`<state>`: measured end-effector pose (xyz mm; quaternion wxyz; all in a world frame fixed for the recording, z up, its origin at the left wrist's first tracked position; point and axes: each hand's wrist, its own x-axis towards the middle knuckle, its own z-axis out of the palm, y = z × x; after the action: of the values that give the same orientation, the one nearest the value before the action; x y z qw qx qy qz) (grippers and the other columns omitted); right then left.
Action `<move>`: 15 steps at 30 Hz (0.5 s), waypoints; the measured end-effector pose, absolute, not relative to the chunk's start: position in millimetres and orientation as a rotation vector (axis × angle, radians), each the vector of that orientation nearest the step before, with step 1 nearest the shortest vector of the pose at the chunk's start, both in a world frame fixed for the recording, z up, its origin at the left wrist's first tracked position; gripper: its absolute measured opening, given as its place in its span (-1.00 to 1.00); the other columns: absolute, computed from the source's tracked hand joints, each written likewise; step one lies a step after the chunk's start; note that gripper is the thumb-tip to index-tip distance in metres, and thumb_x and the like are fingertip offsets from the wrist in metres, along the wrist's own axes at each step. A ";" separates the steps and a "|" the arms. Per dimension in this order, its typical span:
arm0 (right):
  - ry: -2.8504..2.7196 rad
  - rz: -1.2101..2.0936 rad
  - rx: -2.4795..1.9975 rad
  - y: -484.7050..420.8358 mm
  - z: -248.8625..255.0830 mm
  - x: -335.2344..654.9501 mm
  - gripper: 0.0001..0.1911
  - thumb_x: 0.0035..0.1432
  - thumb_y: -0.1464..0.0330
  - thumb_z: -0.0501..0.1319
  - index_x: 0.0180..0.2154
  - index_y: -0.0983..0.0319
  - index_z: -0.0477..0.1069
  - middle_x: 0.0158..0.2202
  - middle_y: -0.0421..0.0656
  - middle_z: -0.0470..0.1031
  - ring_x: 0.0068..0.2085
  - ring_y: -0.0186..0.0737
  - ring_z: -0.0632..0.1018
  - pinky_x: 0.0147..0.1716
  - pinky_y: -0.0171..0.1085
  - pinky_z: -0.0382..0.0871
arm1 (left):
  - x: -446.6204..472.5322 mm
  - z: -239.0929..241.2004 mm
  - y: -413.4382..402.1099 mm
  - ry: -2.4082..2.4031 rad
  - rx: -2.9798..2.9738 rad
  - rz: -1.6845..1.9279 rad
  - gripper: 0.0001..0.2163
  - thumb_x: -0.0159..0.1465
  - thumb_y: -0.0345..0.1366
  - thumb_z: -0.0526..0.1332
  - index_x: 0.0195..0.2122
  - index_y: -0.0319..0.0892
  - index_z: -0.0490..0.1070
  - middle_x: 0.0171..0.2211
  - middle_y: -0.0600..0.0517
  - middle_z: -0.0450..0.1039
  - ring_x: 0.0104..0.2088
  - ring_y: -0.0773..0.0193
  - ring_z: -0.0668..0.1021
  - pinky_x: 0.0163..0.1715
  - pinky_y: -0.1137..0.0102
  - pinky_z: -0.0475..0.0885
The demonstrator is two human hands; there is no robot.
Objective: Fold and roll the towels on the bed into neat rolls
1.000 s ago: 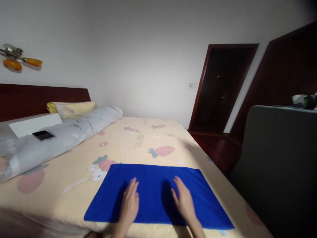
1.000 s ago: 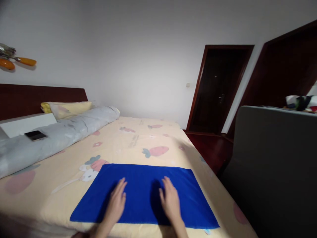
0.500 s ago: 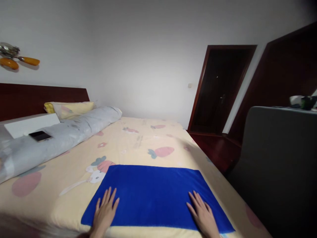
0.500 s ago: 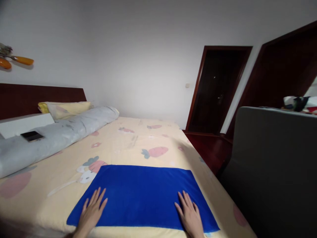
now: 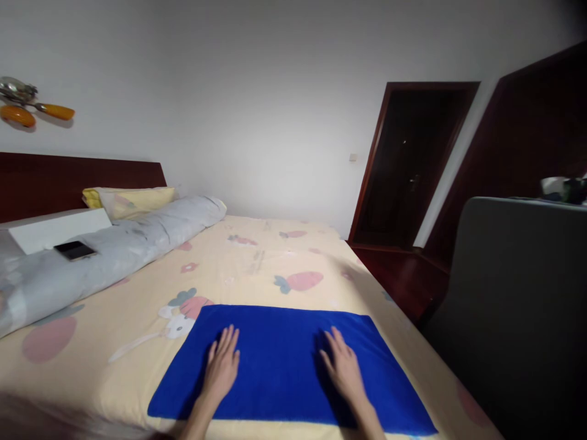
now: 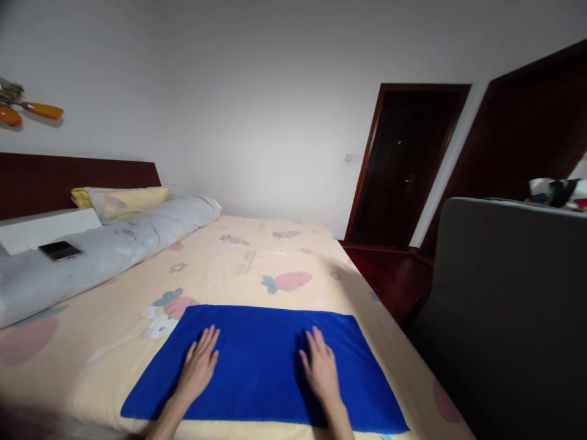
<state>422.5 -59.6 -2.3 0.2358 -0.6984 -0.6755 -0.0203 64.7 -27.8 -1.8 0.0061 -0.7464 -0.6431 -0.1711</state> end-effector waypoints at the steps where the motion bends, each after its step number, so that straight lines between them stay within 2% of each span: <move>1: -1.957 0.057 -1.808 -48.3 0.9 394.6 -0.40 0.30 0.11 -0.13 0.27 0.23 0.15 0.36 0.02 0.05 0.35 -0.04 0.11 0.23 0.02 0.11 | 84.4 -0.3 -20.9 -1.923 -2.449 -0.543 -0.50 0.38 -0.33 -0.15 0.36 -0.08 0.01 0.37 0.00 0.00 0.37 0.19 0.06 0.28 0.15 0.05; 4: -2.197 0.297 -1.522 -18.1 5.4 328.0 -0.46 0.35 0.16 -0.15 0.31 0.10 0.07 0.38 -0.08 0.01 0.37 -0.12 0.07 0.25 0.02 0.07 | 133.6 -0.3 0.9 -1.771 -2.654 -0.470 -0.47 0.35 -0.36 -0.14 0.37 -0.14 -0.06 0.38 -0.03 -0.04 0.37 0.19 0.05 0.30 0.15 0.04; 7: -2.311 0.355 -1.469 5.9 6.5 303.8 -0.48 0.35 0.20 -0.12 0.29 0.10 0.11 0.35 -0.06 0.08 0.36 -0.11 0.08 0.26 0.05 0.04 | 151.1 -0.2 23.7 -1.830 -2.664 -0.330 -0.48 0.36 -0.29 -0.13 0.37 -0.13 -0.02 0.38 -0.08 -0.06 0.37 0.13 0.04 0.29 0.07 0.04; 11: -2.233 0.228 -1.715 26.8 5.5 339.5 -0.44 0.33 0.10 -0.06 0.27 0.14 0.16 0.35 -0.01 0.08 0.35 -0.07 0.10 0.27 0.05 0.00 | 116.1 4.5 52.6 -2.021 -2.487 -0.281 -0.50 0.40 -0.14 -0.16 0.35 -0.06 0.04 0.38 -0.06 -0.06 0.37 0.12 0.05 0.29 0.03 -0.01; 15: -2.049 0.082 -2.029 30.4 -3.0 419.0 -0.41 0.32 0.08 -0.09 0.27 0.19 0.16 0.34 -0.01 0.10 0.35 -0.08 0.11 0.27 0.03 -0.03 | 47.8 7.6 73.2 -2.182 -2.302 -0.253 -0.49 0.40 -0.10 -0.18 0.34 -0.07 0.05 0.38 -0.06 -0.05 0.37 0.13 0.06 0.29 0.04 -0.03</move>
<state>419.0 30.4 -3.0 0.1283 -0.6976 -0.7044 0.0283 47.8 73.2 7.6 -0.0200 -0.7233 -0.6857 -0.0795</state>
